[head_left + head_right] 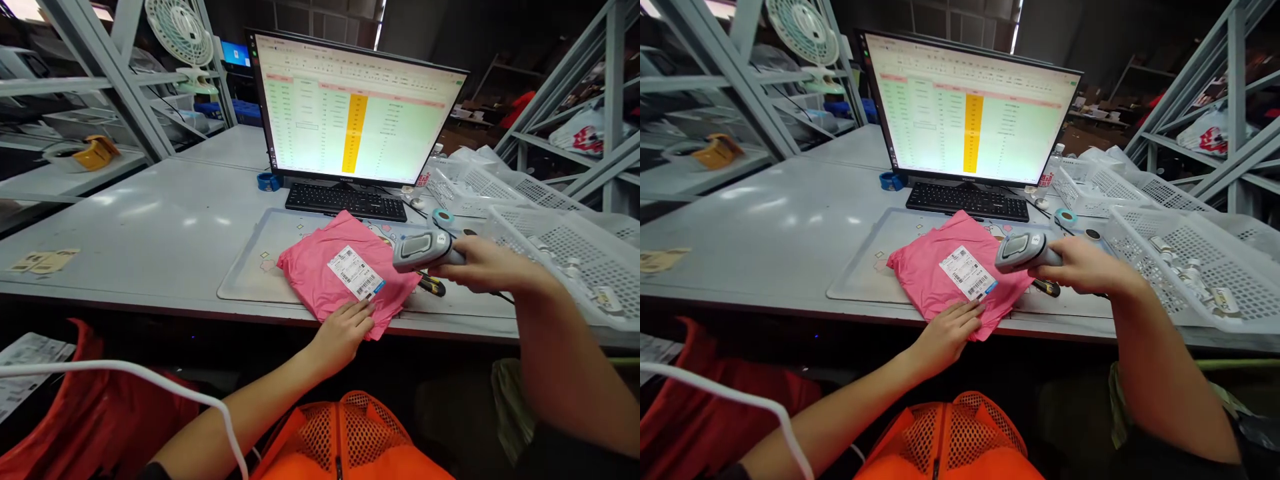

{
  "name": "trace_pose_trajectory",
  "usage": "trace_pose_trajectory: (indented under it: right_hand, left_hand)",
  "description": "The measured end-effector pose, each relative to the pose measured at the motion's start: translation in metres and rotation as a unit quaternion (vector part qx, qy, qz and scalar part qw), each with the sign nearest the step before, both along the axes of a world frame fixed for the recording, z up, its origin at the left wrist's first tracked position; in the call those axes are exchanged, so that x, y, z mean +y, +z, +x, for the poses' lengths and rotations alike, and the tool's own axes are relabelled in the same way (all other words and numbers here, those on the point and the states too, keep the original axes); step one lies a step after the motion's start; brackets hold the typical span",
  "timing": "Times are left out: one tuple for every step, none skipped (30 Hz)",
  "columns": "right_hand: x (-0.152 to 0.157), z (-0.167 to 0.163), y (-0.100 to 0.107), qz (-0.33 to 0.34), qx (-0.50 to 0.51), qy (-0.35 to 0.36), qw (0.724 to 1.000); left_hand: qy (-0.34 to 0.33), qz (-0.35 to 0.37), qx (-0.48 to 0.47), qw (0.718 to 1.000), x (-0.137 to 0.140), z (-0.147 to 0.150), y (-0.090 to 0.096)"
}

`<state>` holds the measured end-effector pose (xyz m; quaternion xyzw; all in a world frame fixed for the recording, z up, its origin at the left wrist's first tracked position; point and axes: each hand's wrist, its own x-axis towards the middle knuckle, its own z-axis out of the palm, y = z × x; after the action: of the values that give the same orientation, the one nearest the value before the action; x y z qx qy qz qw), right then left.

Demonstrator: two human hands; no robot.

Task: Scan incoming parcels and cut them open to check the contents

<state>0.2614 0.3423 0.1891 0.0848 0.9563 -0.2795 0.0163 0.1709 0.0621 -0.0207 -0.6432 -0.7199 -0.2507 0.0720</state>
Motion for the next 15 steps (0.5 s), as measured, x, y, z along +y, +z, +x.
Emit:
trace_pose_trajectory:
  right_hand:
    - [-0.008, 0.002, 0.003, 0.001, -0.022, 0.036, 0.999]
    - [-0.015, 0.003, 0.005, 0.004, -0.048, 0.068, 0.997]
    - [-0.020, 0.003, 0.006, 0.008, -0.070, 0.093, 0.993]
    - [-0.024, 0.004, 0.006, 0.013, -0.072, 0.107, 0.992]
    - [-0.027, 0.004, 0.005, 0.018, -0.072, 0.115, 0.991]
    - [-0.028, 0.004, 0.005, 0.022, -0.073, 0.119, 0.990]
    - [-0.028, 0.004, 0.004, 0.022, -0.075, 0.117, 0.990]
    - [-0.026, 0.003, 0.003, 0.022, -0.075, 0.109, 0.991]
    - [-0.023, 0.002, 0.001, 0.023, -0.071, 0.096, 0.993]
    - [-0.017, -0.001, -0.002, 0.029, -0.063, 0.077, 0.995]
    - [-0.010, -0.004, -0.007, 0.042, -0.051, 0.054, 0.996]
    - [-0.001, -0.010, -0.013, 0.065, -0.038, 0.026, 0.997]
    - [0.010, -0.016, -0.022, 0.095, -0.027, -0.005, 0.995]
    - [0.021, -0.024, -0.033, 0.129, -0.020, -0.040, 0.991]
    - [0.033, -0.032, -0.045, 0.161, -0.018, -0.077, 0.984]
  left_hand:
    - [-0.005, 0.018, 0.000, 1.000, 0.000, 0.001, -0.004]
    - [-0.008, 0.033, -0.001, 0.999, 0.000, 0.002, -0.008]
    - [-0.008, 0.042, -0.004, 0.999, 0.000, 0.002, -0.011]
    - [-0.007, 0.047, -0.008, 0.999, 0.000, 0.002, -0.012]
    - [-0.007, 0.047, -0.011, 0.999, 0.000, 0.003, -0.013]
    - [-0.007, 0.044, -0.015, 0.999, -0.001, 0.004, -0.011]
    - [-0.007, 0.039, -0.017, 0.999, -0.001, 0.004, -0.009]
    - [-0.008, 0.032, -0.017, 0.999, -0.002, 0.005, -0.005]
    - [-0.005, 0.020, -0.015, 1.000, -0.004, 0.006, 0.000]
    - [0.003, 0.005, -0.011, 1.000, -0.005, 0.006, 0.006]
    - [0.017, -0.012, -0.004, 1.000, -0.007, 0.006, 0.011]
    - [0.034, -0.033, 0.003, 0.999, -0.010, 0.004, 0.017]
    - [0.053, -0.057, 0.010, 0.997, -0.012, 0.000, 0.021]
    - [0.071, -0.083, 0.014, 0.994, -0.014, -0.005, 0.024]
    - [0.084, -0.109, 0.015, 0.990, -0.016, -0.011, 0.025]
